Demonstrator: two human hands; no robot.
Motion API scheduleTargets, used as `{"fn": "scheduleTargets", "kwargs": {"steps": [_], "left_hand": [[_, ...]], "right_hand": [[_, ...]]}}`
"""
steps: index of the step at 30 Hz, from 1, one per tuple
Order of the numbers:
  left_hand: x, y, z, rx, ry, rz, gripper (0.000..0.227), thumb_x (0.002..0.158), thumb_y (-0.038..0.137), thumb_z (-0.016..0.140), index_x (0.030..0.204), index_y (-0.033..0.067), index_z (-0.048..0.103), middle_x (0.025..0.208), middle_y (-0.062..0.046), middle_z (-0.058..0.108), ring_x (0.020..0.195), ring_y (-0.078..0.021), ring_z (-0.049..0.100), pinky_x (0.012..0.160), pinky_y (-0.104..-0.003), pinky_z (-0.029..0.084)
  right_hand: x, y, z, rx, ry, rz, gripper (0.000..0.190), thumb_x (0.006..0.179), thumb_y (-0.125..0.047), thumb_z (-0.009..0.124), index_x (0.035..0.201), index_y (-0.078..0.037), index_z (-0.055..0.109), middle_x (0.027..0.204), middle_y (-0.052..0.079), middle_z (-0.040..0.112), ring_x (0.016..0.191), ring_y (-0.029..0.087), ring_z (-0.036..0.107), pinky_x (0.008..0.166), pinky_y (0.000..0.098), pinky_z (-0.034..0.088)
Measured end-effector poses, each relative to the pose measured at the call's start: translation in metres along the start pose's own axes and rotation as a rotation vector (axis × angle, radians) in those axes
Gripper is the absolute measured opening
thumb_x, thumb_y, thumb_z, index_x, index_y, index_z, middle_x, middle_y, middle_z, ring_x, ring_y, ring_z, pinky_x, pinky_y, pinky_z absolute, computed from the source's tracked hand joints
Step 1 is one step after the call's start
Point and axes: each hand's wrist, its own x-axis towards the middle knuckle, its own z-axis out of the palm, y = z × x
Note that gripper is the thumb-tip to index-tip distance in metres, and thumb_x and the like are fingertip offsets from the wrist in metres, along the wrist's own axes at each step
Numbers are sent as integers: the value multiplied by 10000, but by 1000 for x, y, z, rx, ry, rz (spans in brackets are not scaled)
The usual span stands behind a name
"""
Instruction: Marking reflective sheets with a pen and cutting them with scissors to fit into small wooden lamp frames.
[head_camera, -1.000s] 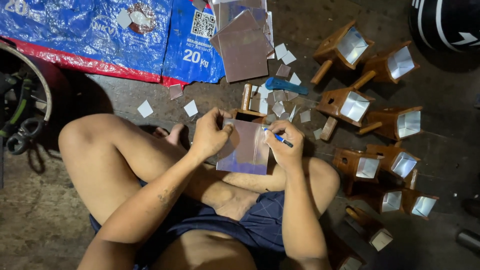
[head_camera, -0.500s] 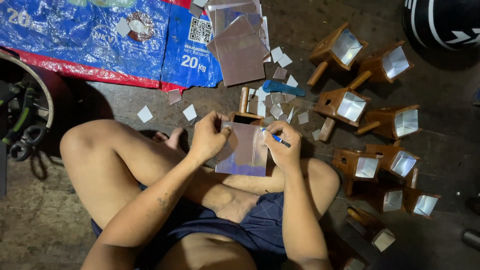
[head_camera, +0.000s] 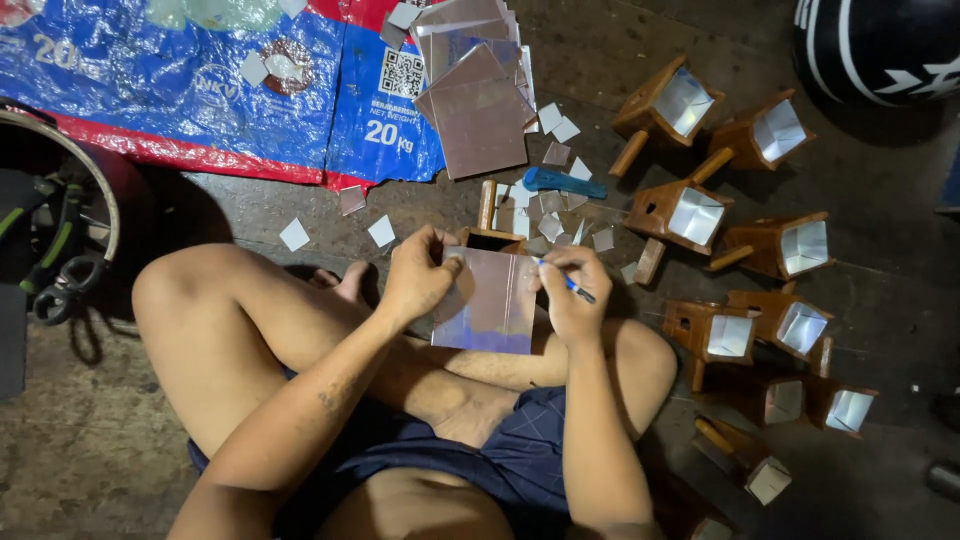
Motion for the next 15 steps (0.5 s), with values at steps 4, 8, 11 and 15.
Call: {"fn": "scheduleTargets", "kwargs": {"steps": [4, 8, 11, 15], "left_hand": [[6, -9, -4, -50, -17, -1, 262, 799, 114, 753, 1049, 38, 739, 862, -234, 710, 843, -379, 712, 736, -460, 555], [6, 0, -20, -139, -63, 33, 272, 808, 117, 770, 1069, 55, 722, 813, -163, 681, 751, -277, 677, 646, -395, 557], [-14, 29, -30, -443, -153, -3, 311, 838, 59, 750, 1116, -30, 643, 823, -130, 637, 722, -220, 648, 601, -315, 585], [-26, 43, -31, -553, -206, 28, 330, 836, 55, 789, 1097, -57, 621, 822, -123, 616, 717, -214, 645, 596, -324, 604]], "right_hand": [[-20, 0, -27, 97, 86, 14, 152, 1000, 14, 596, 1150, 36, 591, 1038, 198, 684, 791, 233, 705, 589, 327, 628], [-57, -13, -39, -41, 104, 53, 158, 1022, -41, 596, 1152, 37, 639, 969, 170, 732, 800, 192, 696, 617, 311, 617], [-81, -25, -35, -72, 81, 30, 324, 959, -170, 700, 1243, -25, 642, 999, 119, 738, 882, 115, 662, 745, 262, 566], [-100, -35, -26, 172, 15, 97, 372, 909, -155, 746, 1198, 47, 628, 850, 174, 738, 659, 186, 725, 574, 308, 626]]}}
